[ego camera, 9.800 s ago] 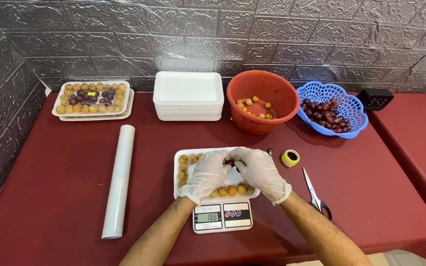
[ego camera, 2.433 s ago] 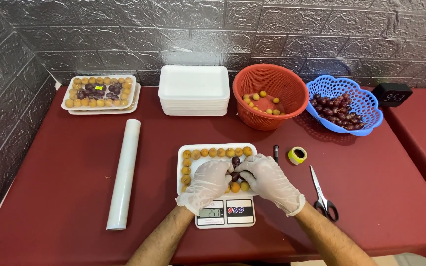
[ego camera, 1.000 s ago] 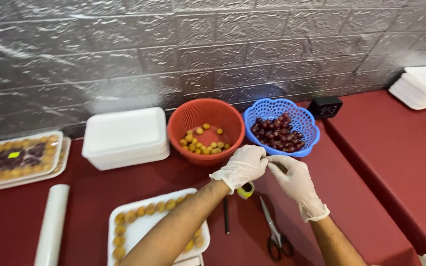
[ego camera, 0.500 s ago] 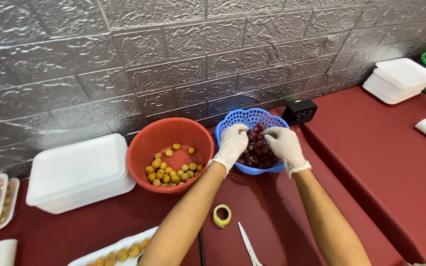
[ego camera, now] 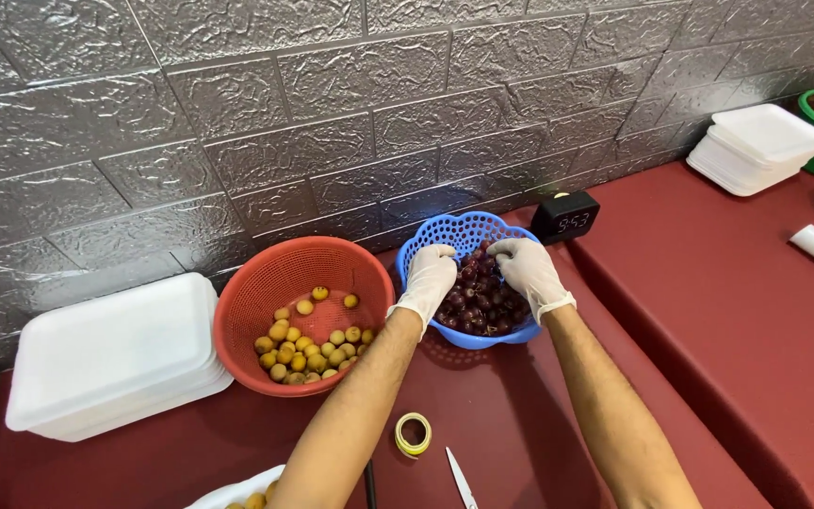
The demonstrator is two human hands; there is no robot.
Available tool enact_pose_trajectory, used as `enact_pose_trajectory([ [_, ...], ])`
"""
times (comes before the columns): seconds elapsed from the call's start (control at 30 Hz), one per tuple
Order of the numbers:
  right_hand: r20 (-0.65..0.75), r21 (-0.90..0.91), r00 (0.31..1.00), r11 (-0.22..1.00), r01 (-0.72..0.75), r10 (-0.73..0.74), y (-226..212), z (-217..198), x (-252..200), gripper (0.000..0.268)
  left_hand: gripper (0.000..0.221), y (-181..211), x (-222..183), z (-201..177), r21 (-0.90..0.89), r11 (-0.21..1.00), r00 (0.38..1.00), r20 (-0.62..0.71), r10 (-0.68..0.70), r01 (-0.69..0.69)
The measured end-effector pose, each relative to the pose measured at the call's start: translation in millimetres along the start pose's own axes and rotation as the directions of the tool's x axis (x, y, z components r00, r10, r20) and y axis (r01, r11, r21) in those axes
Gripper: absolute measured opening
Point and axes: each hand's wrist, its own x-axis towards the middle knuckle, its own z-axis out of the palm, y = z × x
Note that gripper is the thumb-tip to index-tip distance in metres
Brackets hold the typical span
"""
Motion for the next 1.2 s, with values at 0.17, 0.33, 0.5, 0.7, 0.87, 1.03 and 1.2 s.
enact_pose_trajectory([
  [0.17,-0.007,0.041,1.000,0.999,-0.003,0.003,-22,-16,-15,0.032,0.041,-20,16,3,0.006,0.999,0.999,0.023,-0.037,0.037],
  [0.33,0.004,0.017,1.000,1.000,0.011,-0.011,-20,-7,-9,0.032,0.046,16,-26,-19,-0.043,0.996,0.997,-0.008,-0.083,0.082],
  [0.5,0.016,0.041,0.990,0.989,0.139,-0.140,-18,18,7,0.027,0.047,5,-17,-20,-0.249,0.958,0.982,-0.085,-0.171,0.146],
  [0.7,0.032,-0.018,0.963,0.963,0.269,-0.269,-45,22,-6,0.024,0.046,3,-13,-23,-0.276,0.949,0.979,-0.096,-0.182,0.150],
  [0.87,0.087,-0.111,0.940,0.934,0.339,-0.331,-40,42,5,0.025,0.040,-20,3,-22,-0.245,0.957,0.974,-0.125,-0.190,0.156],
  [1.03,0.148,-0.158,0.923,0.913,0.377,-0.356,-74,24,-31,0.026,0.035,-9,-12,-38,-0.262,0.955,0.975,-0.134,-0.175,0.136],
  [1.2,0.220,-0.270,0.904,0.868,0.417,-0.366,-83,26,-39,0.023,0.039,-18,4,-33,-0.241,0.965,0.987,-0.096,-0.132,0.106],
])
